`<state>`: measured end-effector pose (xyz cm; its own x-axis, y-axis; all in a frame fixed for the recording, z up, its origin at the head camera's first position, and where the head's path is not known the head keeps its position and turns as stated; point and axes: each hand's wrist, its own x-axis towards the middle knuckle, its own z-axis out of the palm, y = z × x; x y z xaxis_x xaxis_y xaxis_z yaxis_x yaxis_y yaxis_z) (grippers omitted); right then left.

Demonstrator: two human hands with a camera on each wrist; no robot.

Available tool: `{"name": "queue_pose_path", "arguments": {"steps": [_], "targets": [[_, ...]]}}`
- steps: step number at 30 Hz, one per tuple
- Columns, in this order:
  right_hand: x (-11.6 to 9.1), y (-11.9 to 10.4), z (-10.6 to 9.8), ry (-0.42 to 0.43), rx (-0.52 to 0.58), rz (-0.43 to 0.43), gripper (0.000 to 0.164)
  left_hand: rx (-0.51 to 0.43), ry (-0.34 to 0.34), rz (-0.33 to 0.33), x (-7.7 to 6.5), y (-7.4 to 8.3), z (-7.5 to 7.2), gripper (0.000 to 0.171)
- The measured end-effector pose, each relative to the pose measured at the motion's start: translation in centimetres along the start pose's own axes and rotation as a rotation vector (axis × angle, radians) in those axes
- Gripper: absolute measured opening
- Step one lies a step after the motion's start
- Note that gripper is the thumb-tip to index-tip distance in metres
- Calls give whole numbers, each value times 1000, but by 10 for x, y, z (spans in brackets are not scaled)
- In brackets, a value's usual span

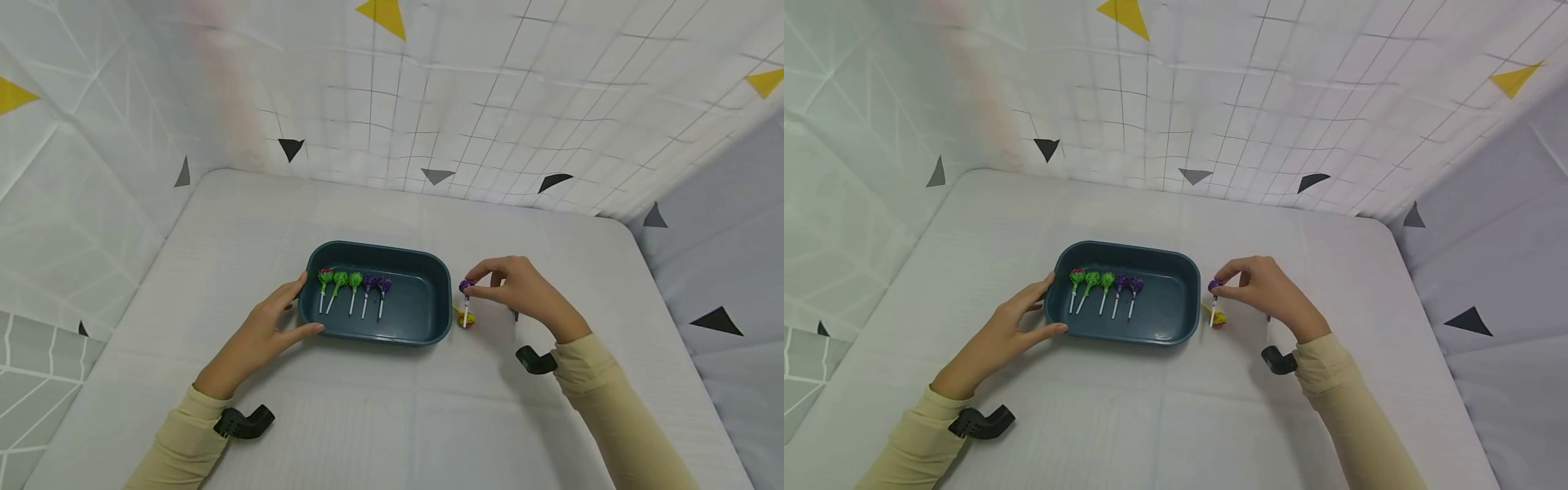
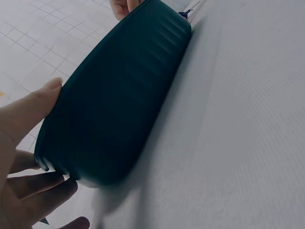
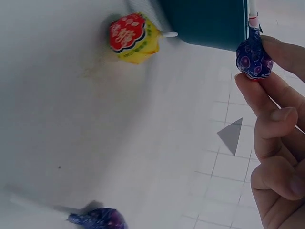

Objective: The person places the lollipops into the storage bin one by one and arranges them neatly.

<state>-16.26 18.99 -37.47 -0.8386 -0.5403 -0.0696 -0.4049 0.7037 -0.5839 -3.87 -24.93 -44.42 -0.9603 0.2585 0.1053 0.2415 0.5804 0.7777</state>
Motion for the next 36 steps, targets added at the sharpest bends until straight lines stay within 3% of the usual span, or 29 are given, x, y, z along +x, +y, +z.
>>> {"name": "queue_pose_path", "arguments": {"steps": [8,36], "targets": [[9,-9,0,-14,8,-61,19,-4,5,-4,0,-1,1,96],[43,-41,14,-123,9,-104,16,-3,3,-8,0,-1,0,96]]}}
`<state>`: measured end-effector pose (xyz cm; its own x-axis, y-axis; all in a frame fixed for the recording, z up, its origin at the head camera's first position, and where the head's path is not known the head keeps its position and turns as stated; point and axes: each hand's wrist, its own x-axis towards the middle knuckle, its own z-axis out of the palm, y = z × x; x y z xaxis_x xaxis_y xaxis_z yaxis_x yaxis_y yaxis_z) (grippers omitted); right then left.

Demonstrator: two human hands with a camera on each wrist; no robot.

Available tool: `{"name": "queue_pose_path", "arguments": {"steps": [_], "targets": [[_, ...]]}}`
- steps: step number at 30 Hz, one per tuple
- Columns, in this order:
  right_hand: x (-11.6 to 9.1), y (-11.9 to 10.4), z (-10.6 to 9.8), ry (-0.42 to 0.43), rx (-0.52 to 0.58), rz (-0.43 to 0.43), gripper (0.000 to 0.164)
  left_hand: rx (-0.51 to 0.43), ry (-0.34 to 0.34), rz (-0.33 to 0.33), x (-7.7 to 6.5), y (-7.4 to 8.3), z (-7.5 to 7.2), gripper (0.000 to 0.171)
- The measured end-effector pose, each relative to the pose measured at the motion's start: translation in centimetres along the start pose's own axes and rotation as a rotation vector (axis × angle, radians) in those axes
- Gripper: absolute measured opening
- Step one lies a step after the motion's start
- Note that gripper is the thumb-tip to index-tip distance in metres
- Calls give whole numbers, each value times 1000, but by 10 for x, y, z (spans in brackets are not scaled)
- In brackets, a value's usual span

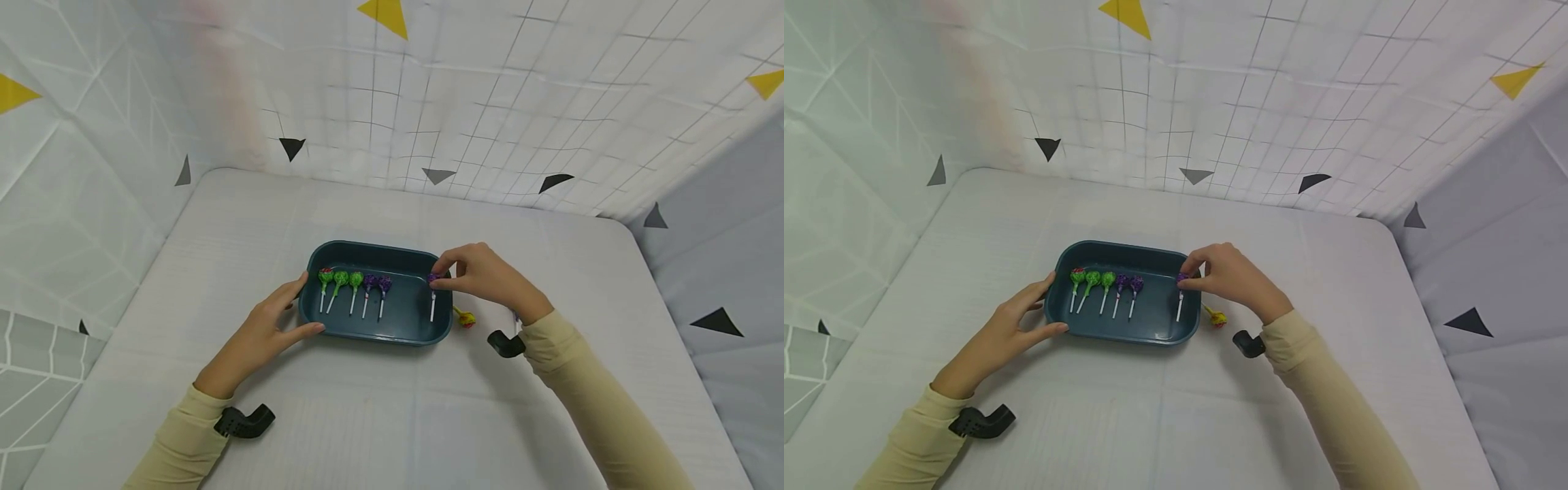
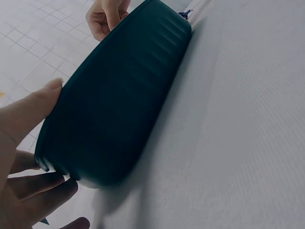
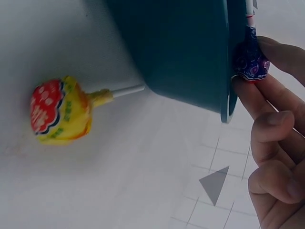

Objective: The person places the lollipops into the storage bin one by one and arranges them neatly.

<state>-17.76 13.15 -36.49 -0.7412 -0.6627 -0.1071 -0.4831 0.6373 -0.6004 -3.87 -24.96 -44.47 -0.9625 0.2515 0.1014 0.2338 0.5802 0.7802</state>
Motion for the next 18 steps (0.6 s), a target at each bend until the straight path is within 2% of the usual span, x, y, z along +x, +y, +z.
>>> {"name": "queue_pose_path", "arguments": {"steps": [10,18], "targets": [[16,-9,6,-47,-12,-12,18,-9,3,15,0,-1,0,95],[26,-14,11,-90,-52,-62,22,-5,5,19,1,-1,0,96]]}}
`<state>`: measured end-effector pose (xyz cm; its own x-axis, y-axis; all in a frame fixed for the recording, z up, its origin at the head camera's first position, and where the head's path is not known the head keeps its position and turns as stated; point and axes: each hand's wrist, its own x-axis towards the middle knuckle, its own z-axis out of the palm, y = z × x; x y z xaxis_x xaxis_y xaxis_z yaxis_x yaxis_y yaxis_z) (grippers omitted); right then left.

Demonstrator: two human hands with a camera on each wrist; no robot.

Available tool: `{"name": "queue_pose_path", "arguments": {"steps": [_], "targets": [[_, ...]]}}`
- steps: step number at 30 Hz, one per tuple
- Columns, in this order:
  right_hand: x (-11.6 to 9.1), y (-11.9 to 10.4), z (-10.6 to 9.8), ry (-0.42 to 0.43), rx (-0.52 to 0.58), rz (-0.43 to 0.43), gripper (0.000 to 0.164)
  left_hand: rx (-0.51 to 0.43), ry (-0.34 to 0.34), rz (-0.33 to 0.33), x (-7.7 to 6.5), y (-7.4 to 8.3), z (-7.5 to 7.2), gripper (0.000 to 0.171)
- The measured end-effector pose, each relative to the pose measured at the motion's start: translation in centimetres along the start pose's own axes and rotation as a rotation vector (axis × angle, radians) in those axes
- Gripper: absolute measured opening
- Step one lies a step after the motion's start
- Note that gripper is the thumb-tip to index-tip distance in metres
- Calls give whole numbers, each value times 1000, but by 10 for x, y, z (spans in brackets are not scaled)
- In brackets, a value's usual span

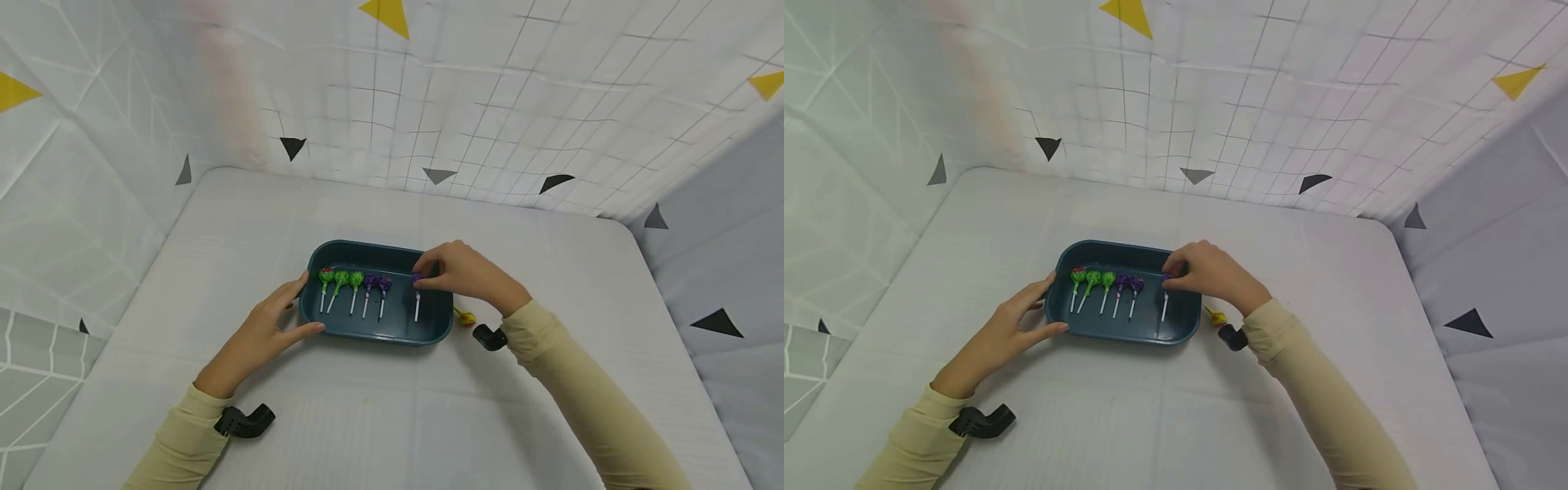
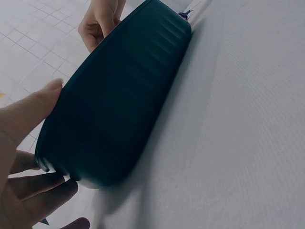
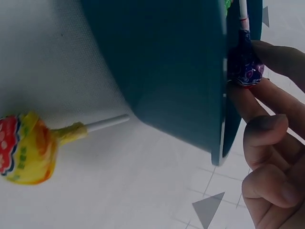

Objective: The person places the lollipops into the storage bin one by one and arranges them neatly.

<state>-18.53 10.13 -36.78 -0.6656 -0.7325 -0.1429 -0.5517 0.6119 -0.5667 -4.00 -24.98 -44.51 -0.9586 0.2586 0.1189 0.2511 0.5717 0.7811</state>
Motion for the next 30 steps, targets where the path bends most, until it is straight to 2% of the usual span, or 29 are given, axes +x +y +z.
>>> {"name": "queue_pose_path", "arguments": {"steps": [11,30], "targets": [[17,-6,6,-55,-95,-19,10,-2,-2,4,0,-1,1,97],[43,-26,1,-166,-226,87,12,-7,-7,4,0,1,0,97]]}}
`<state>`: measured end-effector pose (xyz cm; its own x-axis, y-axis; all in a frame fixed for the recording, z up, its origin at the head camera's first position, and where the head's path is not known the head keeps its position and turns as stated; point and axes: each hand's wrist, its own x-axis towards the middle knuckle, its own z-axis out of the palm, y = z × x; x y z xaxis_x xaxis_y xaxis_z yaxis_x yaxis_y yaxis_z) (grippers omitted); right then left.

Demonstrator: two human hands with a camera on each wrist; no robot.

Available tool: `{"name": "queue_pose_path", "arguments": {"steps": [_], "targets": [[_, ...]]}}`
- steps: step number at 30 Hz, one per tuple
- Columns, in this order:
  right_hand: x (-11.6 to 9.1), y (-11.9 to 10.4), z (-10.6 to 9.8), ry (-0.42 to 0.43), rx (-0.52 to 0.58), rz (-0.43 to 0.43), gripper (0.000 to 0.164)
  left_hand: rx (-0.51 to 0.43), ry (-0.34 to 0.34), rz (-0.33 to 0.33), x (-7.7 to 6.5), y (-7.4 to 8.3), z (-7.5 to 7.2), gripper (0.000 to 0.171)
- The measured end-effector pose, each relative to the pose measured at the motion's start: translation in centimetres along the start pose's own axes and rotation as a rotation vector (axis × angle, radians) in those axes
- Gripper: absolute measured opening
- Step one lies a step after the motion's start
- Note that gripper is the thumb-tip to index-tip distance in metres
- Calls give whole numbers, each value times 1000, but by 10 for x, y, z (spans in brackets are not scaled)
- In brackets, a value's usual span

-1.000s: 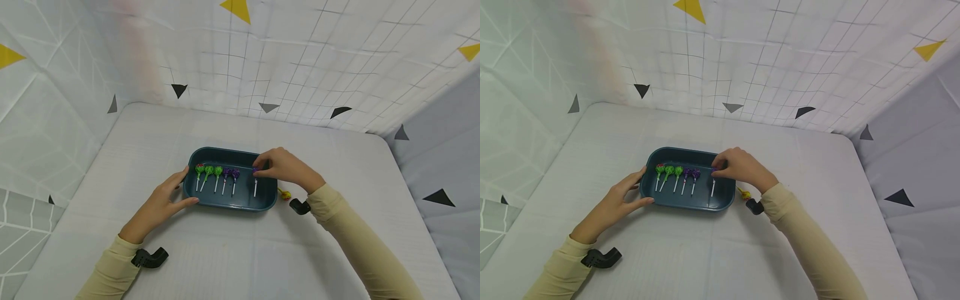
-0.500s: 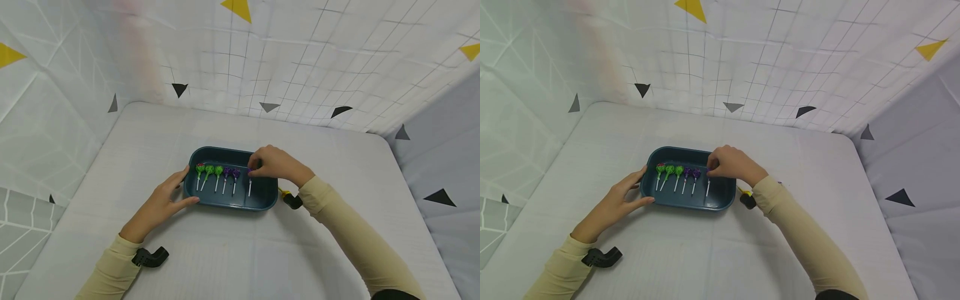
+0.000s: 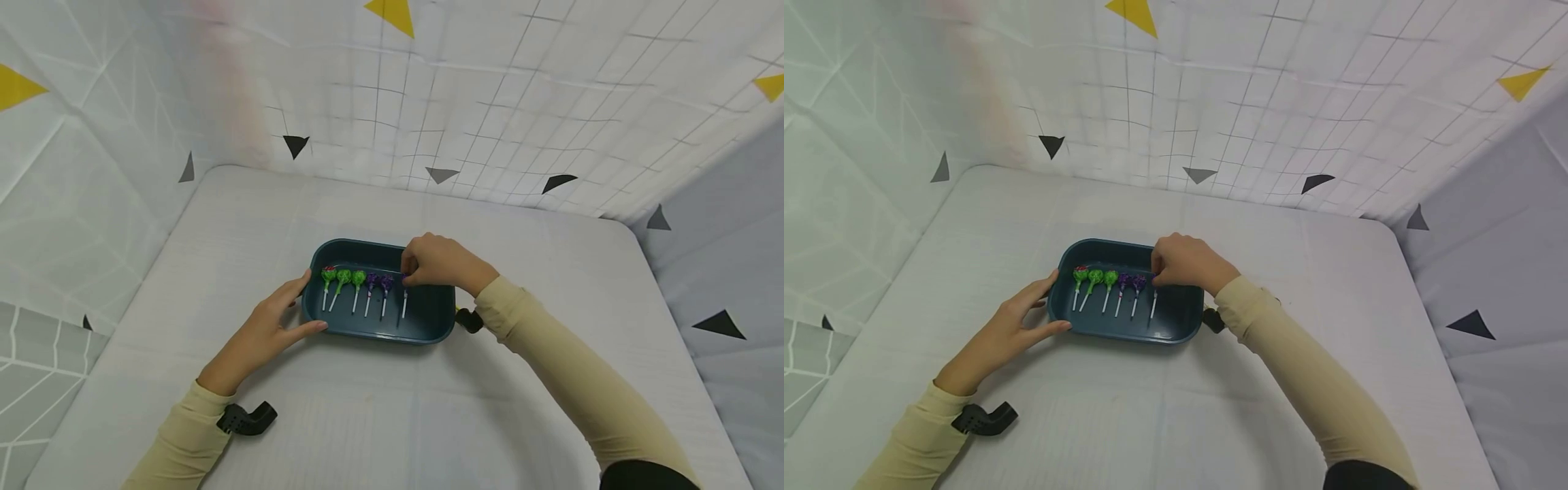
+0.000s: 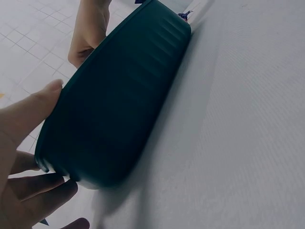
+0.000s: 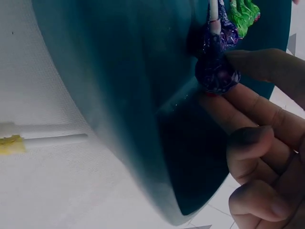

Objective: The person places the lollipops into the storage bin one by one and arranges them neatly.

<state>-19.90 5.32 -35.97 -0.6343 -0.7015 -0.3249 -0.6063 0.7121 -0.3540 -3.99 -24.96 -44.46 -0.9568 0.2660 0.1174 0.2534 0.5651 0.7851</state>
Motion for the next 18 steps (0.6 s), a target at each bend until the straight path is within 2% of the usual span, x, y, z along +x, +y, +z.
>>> {"name": "queue_pose_path", "arguments": {"steps": [18], "targets": [[18,-8,6,-46,-148,14,10,22,3,2,0,2,0,97]]}}
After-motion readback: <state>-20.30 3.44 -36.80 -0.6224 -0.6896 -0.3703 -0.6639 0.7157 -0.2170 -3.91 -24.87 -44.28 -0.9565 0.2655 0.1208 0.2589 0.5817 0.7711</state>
